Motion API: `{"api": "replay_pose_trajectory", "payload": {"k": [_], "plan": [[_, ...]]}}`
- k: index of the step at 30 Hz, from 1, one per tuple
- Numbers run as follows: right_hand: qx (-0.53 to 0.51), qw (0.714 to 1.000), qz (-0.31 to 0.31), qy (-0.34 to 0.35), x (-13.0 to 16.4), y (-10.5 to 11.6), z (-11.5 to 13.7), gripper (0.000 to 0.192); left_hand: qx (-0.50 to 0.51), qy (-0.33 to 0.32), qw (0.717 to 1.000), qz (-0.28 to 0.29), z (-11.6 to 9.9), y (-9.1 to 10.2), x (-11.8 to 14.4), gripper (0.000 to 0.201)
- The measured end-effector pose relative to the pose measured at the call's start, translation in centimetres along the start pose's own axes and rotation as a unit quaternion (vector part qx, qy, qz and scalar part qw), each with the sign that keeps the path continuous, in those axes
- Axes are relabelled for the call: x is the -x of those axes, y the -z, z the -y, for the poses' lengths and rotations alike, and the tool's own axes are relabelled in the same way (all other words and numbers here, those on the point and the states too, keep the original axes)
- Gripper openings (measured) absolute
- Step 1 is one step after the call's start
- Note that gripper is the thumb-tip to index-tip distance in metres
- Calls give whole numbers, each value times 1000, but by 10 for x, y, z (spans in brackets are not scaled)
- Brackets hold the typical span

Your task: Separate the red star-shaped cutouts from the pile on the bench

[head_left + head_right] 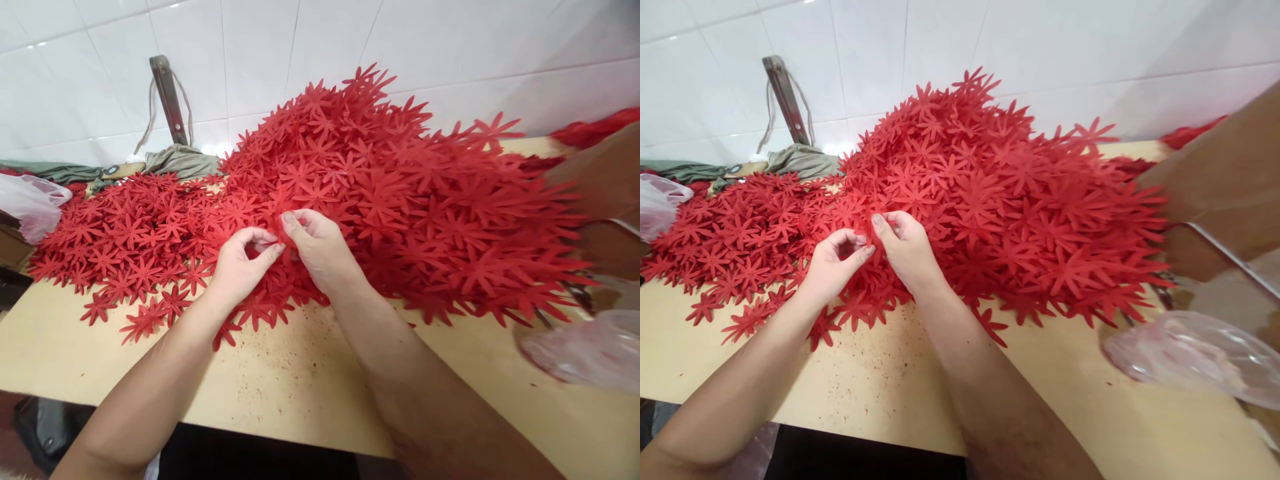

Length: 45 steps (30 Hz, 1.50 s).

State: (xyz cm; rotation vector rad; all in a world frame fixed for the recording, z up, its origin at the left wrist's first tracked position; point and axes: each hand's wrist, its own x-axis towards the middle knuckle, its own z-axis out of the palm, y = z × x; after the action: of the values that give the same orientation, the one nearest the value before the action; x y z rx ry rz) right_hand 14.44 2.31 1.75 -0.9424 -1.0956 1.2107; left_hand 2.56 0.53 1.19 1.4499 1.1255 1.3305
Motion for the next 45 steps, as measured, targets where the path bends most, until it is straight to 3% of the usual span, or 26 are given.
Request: {"api": "replay_pose_trajectory", "payload": {"k": [7, 11, 17, 23, 25, 28, 36, 40, 45], "plan": [[-35, 990, 115, -68, 6, 1, 6, 43, 85, 28, 996, -25, 3, 5, -7, 15], [-26, 992, 108, -51, 5, 2, 3, 39, 76, 13, 997, -28, 6, 6, -8, 11], [-39, 996, 49, -67, 0, 3, -3, 36, -59, -67, 996, -20, 8, 7, -5, 2], [-37, 996, 32, -77, 0, 3, -2, 36, -285, -201, 937, -13, 8, 12, 1, 9], [-33, 996, 43, -69, -1, 5, -3, 37, -312, -216, 925, -14, 6, 13, 3, 7], [-26, 998, 46, -38, -1, 7, -4, 39, -284, -225, 932, -5, 3, 13, 5, 10], [22, 999, 23, -12, 0, 4, -3, 32, -206, -203, 957, -38, 3, 8, 2, 15], [3, 1000, 11, -5, 0, 2, -2, 36, -127, -127, 984, -21, 4, 5, -1, 10], [-1, 999, 43, -14, 3, -2, -1, 37, 1, -24, 999, -34, 3, 5, -3, 4]]}}
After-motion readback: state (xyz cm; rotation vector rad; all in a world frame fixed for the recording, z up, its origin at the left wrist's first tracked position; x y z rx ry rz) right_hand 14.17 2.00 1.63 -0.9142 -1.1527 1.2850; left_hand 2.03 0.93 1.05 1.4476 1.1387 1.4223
